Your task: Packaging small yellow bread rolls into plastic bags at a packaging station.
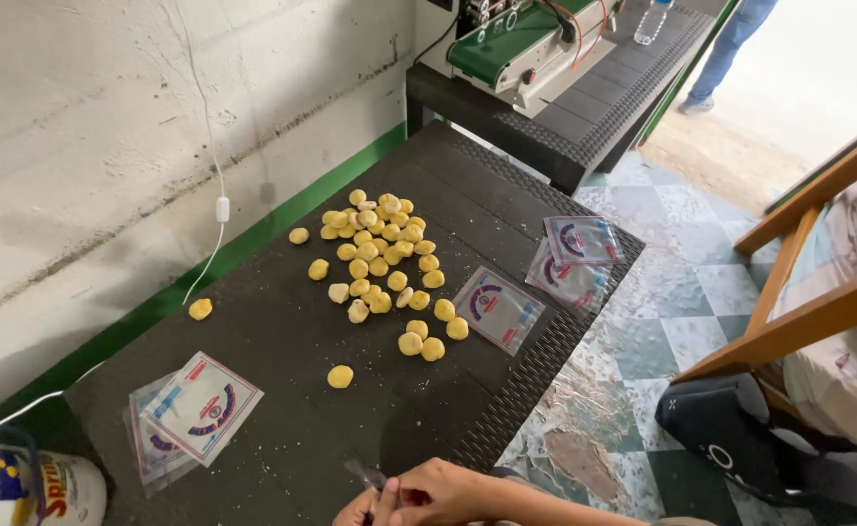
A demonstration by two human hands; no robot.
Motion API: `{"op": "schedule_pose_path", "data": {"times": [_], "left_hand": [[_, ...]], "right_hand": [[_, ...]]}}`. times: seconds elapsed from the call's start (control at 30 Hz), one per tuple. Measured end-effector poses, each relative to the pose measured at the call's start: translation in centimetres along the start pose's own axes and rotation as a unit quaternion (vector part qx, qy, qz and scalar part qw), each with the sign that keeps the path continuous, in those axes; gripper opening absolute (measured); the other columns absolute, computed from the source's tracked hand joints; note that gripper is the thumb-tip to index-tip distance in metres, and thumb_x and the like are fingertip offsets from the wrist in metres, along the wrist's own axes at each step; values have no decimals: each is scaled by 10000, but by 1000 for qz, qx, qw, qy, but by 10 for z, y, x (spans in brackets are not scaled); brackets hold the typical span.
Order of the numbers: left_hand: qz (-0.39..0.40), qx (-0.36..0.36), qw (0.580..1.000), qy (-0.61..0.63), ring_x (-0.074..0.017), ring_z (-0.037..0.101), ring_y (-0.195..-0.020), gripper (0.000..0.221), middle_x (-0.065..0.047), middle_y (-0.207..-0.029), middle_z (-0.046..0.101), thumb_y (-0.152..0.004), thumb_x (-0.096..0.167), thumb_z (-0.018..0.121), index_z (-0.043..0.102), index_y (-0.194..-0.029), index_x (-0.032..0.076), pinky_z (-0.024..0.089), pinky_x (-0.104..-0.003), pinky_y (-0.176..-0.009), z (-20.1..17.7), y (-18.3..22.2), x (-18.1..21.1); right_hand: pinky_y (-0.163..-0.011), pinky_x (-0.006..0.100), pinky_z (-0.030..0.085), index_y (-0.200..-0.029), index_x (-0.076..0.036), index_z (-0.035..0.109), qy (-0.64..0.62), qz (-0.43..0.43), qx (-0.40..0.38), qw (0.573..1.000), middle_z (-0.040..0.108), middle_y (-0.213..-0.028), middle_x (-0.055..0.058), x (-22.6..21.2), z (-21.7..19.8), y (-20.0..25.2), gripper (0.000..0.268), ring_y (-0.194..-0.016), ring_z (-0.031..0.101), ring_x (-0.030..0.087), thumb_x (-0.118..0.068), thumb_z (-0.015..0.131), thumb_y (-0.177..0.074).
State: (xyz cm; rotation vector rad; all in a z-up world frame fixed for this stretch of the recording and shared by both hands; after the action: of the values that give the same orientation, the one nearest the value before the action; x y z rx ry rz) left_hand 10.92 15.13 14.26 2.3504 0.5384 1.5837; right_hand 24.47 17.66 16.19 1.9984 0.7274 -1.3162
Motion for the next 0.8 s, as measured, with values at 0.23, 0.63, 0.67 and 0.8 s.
{"op": "schedule_pose_path", "data": {"times": [0.23, 0.63, 0.67, 0.8], "left_hand": [[128, 124, 976, 122, -89, 351, -512, 472, 16, -472, 371, -902, 324, 521, 416, -496, 107, 307, -299, -470, -36, -11, -13], [257, 14, 941, -218, -324, 640, -923, 295, -26, -1359, 492, -733, -68, 515, 688, -897, 105, 522, -455, -554, -81, 43, 30], [265, -17, 932, -247, -260, 627, -990, 381, -5, -1349, 504, -731, -44, 467, 665, -1001, 139, 469, -404, -429, -74, 38, 19], [156, -52, 968, -191, -199, 631, -971, 519, 53, -1381, 475, -768, 7, 474, 531, -1273, 112, 514, -375, -706, -77, 31, 11]], "right_hand": [[-608, 268, 430, -817, -99, 597, 10, -81, 86, 993, 599, -722, 9, -16, -7, -15, 167, -643, 541, 105, -90, 478, -934], [-508, 264, 408, -624, -73, 550, 93, -25, 105, 990, 530, -594, 23, -29, -13, -32, 291, -487, 447, 133, -130, 520, -907], [-511, 247, 334, -656, -65, 504, 133, -40, 99, 985, 511, -707, 12, -40, -14, -34, 272, -517, 402, 106, -134, 503, -919], [-562, 299, 546, -1035, -150, 580, 242, -57, 128, 960, 514, -991, 24, -102, -13, -28, 234, -648, 605, 138, -311, 587, -865]]}}
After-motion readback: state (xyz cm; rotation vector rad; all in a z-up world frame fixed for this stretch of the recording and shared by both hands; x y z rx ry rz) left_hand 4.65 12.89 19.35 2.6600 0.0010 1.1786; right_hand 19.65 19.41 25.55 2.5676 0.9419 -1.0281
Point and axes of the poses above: each hand's wrist, its own y-axis away from the middle knuckle, its own z-axis out of the palm, x = y × z, the point moved 4 cm from there along -y, towards the middle knuckle
